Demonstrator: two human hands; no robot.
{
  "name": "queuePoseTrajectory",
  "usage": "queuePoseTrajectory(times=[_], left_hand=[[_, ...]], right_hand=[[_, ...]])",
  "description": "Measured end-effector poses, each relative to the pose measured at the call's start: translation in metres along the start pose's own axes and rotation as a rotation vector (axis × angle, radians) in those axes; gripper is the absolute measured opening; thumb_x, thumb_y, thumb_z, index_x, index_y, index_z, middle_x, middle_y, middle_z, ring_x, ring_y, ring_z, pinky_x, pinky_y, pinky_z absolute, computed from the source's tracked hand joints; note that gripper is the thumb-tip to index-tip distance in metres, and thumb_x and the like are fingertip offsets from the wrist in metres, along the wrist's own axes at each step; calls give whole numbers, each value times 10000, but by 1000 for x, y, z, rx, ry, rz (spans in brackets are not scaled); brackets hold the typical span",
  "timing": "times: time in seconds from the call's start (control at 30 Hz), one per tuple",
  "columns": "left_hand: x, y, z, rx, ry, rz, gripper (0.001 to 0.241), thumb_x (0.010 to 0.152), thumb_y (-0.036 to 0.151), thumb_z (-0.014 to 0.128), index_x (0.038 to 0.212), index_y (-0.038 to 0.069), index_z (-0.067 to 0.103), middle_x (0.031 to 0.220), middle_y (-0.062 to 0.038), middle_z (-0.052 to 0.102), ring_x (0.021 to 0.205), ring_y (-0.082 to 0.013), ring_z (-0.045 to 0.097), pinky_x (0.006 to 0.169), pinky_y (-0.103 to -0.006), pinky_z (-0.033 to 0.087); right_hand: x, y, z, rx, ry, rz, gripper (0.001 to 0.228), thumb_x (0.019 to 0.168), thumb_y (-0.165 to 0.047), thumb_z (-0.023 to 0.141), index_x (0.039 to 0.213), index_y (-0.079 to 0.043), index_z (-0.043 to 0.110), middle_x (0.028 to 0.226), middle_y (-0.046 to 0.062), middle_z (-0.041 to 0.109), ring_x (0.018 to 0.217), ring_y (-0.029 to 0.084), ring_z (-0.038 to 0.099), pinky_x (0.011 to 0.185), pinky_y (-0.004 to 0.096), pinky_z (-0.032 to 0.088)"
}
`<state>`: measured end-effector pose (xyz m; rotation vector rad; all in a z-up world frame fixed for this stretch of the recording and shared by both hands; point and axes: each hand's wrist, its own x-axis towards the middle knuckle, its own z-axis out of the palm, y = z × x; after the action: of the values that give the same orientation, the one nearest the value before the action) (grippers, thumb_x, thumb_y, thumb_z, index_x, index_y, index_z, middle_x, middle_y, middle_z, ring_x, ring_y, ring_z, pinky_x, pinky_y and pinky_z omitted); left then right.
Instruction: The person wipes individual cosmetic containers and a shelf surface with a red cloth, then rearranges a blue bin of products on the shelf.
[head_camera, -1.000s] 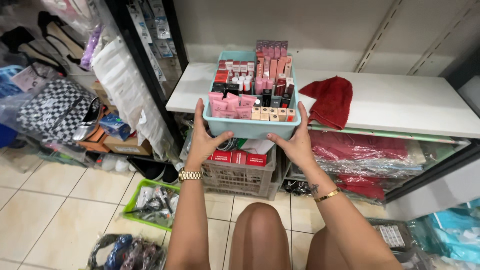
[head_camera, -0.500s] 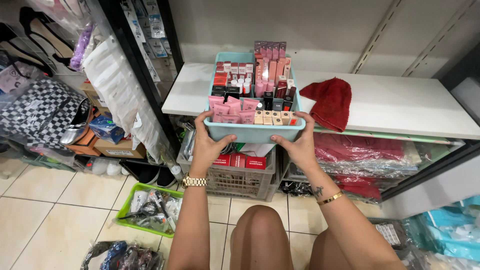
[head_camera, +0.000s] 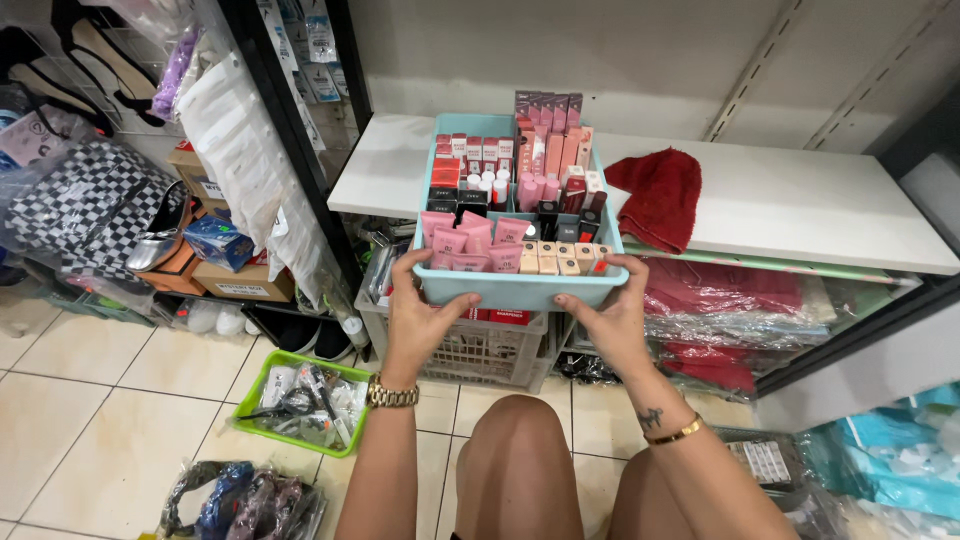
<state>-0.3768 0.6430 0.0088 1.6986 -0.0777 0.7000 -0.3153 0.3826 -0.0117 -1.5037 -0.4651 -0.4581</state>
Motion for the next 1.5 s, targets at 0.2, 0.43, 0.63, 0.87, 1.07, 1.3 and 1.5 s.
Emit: queuePoseTrajectory(times=[0.2,0.43,0.63,0.87,1.07,1.3,1.5], left_hand=[[-27,16,1,31,28,32,861,643,243,1002,1316,134,477,1364,-298,559,1265,-563,549,964,-650,513],[-59,59,15,-34,1,75,812,660,221,989,1282,112,478,1346,-246,586,1244,-520,584,897,-610,563],[-84,96,47,-99,-77,128,818,638,259,998,1276,141,500,1327,-196,615,1243,-456,619,852,-548,597],[-111,154,104,-222,-221,178,713,692,244,947,1257,140,524,1377,-140,580,1227,-300,606,890,-392,542],[-124,207,142,-208,-382,304,610,806,259,851,1284,188,478,1532,-179,461,1549,-281,348,1057,-362,466],[-129,261,192,-330,-479,378,575,837,332,798,1298,253,463,1636,-261,359,1561,-345,350,1086,-393,478],[-117,313,226,-346,-518,429,564,851,368,769,1316,305,457,1693,-227,302,1572,-384,378,1164,-424,451]], right_hand=[[-23,-33,-14,52,53,12,898,632,21,944,1288,-150,355,1269,81,450,1200,221,484,1051,369,438],[-50,-106,-50,18,86,-2,897,638,45,917,1299,-152,343,1276,92,440,1209,219,460,1055,369,438],[-79,-159,-101,-29,177,-27,891,618,56,901,1282,-153,344,1331,90,404,1228,210,489,1019,316,502],[-110,-219,-172,-92,249,-47,810,705,69,801,1305,-187,320,1355,149,463,1223,208,529,988,327,534],[-131,-249,-240,-120,323,-61,775,729,81,751,1311,-206,328,1274,184,535,1180,244,584,920,375,588],[-138,-295,-302,-254,378,-69,800,775,153,658,1342,-237,250,1429,315,427,1242,326,546,826,372,551],[-115,-300,-395,-305,391,-183,828,883,95,667,1515,-254,264,1422,41,475,1427,167,512,1335,394,506]])
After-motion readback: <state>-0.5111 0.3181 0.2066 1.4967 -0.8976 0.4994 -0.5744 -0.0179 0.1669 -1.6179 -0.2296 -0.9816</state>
